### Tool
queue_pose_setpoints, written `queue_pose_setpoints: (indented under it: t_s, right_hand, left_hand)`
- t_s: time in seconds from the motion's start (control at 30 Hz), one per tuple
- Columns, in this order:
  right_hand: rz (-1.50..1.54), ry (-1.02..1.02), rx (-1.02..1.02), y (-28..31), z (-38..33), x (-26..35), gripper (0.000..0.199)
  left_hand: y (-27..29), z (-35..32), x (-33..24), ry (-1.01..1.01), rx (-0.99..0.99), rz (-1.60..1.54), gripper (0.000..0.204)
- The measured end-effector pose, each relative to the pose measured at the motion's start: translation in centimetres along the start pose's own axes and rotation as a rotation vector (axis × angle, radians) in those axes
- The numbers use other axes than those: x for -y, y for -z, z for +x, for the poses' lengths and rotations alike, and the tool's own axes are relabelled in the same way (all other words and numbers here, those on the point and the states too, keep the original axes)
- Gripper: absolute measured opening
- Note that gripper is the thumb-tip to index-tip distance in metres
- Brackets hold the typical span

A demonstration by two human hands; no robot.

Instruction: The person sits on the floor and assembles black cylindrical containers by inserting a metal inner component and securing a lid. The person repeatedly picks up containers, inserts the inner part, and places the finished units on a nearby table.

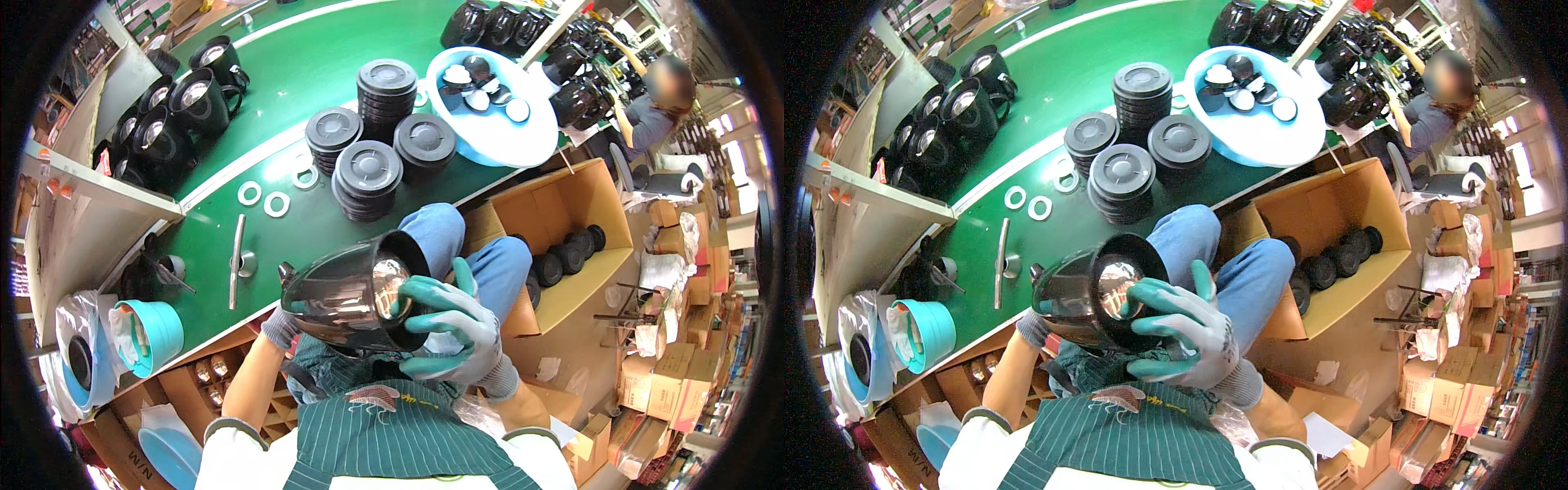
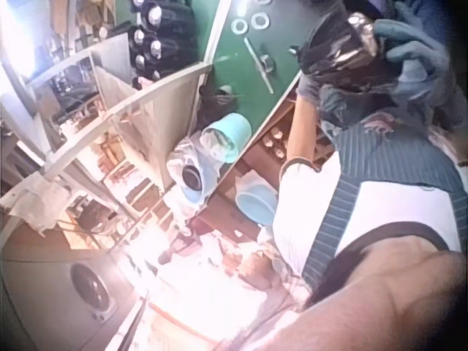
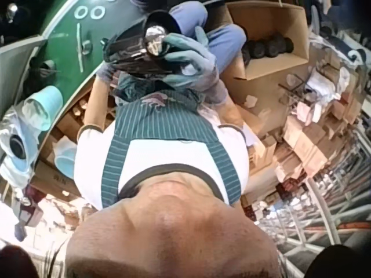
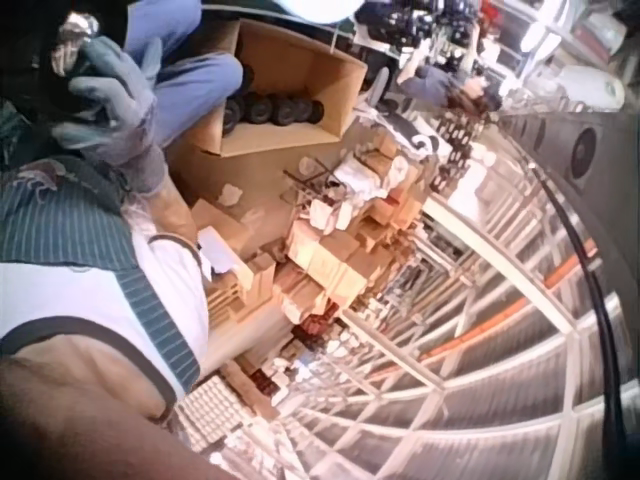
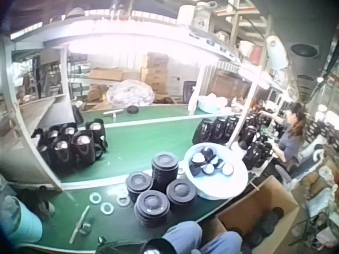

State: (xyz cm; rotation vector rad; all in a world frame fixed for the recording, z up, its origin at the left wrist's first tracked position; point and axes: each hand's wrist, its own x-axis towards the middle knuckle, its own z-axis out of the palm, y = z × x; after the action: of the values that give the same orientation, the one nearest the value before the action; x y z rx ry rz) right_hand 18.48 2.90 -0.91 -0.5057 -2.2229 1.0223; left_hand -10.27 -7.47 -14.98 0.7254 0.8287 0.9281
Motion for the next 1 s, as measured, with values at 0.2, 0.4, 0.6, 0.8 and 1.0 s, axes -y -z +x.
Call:
queue_pose_setpoints:
  t_s: [0.2,0.4,0.6,0.8,1.0]
  right_hand:
    - [0.072,0.160,0.342,-0.9,7.3,-1.5,0.055]
    - [-0.659,0.009,0.119,-2.9,17.6,-12.0,0.089]
    - [-1.098,-0.234,0.638,-6.3,21.5,-16.7,0.134]
    - [-0.463,-0.114,0.286,-2.9,18.9,-12.5,0.123]
    - [0.162,-0.219,0.285,-2.0,13.0,-6.5,0.118]
  left_hand:
    - [2.1,-0.4,1.1,-0.130,-0.246,-0.309,0.082]
    - [4.5,0.6,2.5,-0.227,-0.427,-0.463,0.079]
    - [6.2,0.9,2.8,-0.242,-0.471,-0.469,0.075]
    - [6.4,0.6,2.0,-0.206,-0.431,-0.404,0.072]
    - [6.7,0.8,0.9,-0.195,-0.392,-0.314,0.069]
